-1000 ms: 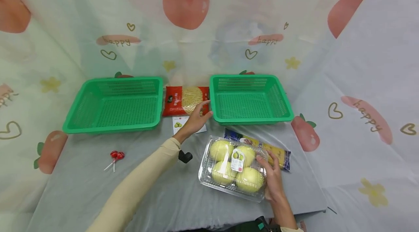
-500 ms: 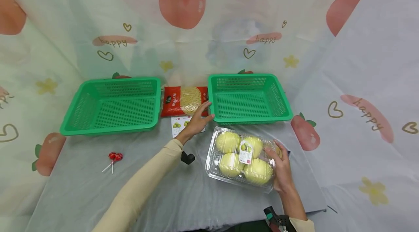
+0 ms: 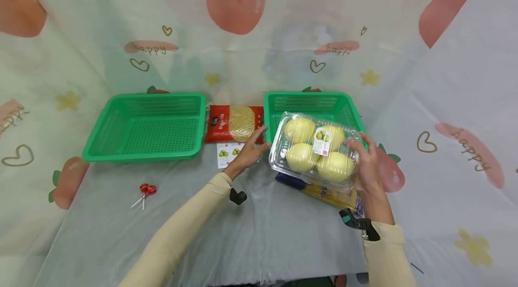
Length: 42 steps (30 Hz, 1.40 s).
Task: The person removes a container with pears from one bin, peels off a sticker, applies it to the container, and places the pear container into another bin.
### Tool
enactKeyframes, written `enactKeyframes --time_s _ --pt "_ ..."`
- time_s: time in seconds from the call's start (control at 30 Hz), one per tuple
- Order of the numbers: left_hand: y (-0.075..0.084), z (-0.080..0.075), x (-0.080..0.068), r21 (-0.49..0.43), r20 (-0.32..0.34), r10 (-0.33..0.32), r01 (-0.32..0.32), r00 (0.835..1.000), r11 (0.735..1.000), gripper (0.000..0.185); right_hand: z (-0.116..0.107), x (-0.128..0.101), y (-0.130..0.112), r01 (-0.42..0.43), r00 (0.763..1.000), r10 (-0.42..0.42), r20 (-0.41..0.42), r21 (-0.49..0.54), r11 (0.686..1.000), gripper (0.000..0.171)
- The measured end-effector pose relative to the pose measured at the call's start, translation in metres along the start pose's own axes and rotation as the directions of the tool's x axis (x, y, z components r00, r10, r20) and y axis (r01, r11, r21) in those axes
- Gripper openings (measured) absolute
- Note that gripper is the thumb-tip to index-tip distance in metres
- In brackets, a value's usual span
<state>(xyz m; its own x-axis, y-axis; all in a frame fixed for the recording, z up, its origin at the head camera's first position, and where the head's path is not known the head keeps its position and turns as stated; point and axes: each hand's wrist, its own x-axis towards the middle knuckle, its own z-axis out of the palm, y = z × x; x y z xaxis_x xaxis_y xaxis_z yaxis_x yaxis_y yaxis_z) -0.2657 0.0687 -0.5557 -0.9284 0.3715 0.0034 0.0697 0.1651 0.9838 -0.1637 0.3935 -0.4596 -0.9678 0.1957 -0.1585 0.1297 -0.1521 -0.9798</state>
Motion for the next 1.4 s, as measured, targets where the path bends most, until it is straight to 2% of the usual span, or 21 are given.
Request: enactKeyframes --time_s 0.1,0.17,0.3,0.4,0.63,0.9,1.07,1.13,1.27,1.4 --pt "0.001 0.004 -0.001 0.006 -0.006 -0.01 0.01 1.0 1.0 0.065 0.002 0.028 -0.021 -0.007 0.998 0.006 -0.057 -0.018 1.0 0.08" --pt "0.002 0.006 -0.002 0.011 -0.006 -0.016 0.016 1.0 1.0 0.065 0.003 0.046 -0.032 -0.025 0.994 0.018 -0.108 -0.068 0.997 0.086" --pt "0.004 0.009 -0.003 0.023 0.004 -0.024 0.024 1.0 0.999 0.066 0.006 0.078 -0.046 -0.07 0.985 0.048 -0.168 -0.127 0.989 0.092" --pt "0.004 0.01 -0.004 0.041 0.009 -0.037 0.036 0.999 0.999 0.066 0.01 0.095 -0.046 -0.083 0.985 0.055 -0.164 -0.173 0.981 0.093" --pt "0.005 0.006 -0.004 0.096 0.009 -0.043 0.042 0.999 0.994 0.066 0.023 0.126 -0.03 -0.117 0.989 0.082 -0.123 -0.314 0.942 0.097" --pt "0.008 0.005 0.001 0.116 -0.002 -0.047 0.047 0.999 0.992 0.065 0.035 0.154 -0.01 -0.227 0.973 0.186 -0.137 -0.41 0.883 0.108" --pt "0.011 0.008 0.004 0.101 -0.006 -0.06 0.06 0.998 0.993 0.066 0.029 0.172 -0.006 -0.288 0.957 0.241 -0.161 -0.421 0.86 0.082" --pt "0.012 0.008 0.004 0.095 -0.006 -0.063 0.064 0.998 0.993 0.066 0.026 0.177 -0.007 -0.305 0.952 0.26 -0.161 -0.432 0.849 0.082" --pt "0.012 0.009 0.005 0.085 -0.004 -0.069 0.069 0.998 0.994 0.065 0.022 0.182 -0.01 -0.338 0.941 0.293 -0.168 -0.472 0.814 0.105" --pt "0.011 0.009 0.005 0.082 -0.02 -0.091 0.092 0.996 0.992 0.065 0.02 0.184 -0.01 -0.348 0.937 0.308 -0.166 -0.516 0.782 0.11"
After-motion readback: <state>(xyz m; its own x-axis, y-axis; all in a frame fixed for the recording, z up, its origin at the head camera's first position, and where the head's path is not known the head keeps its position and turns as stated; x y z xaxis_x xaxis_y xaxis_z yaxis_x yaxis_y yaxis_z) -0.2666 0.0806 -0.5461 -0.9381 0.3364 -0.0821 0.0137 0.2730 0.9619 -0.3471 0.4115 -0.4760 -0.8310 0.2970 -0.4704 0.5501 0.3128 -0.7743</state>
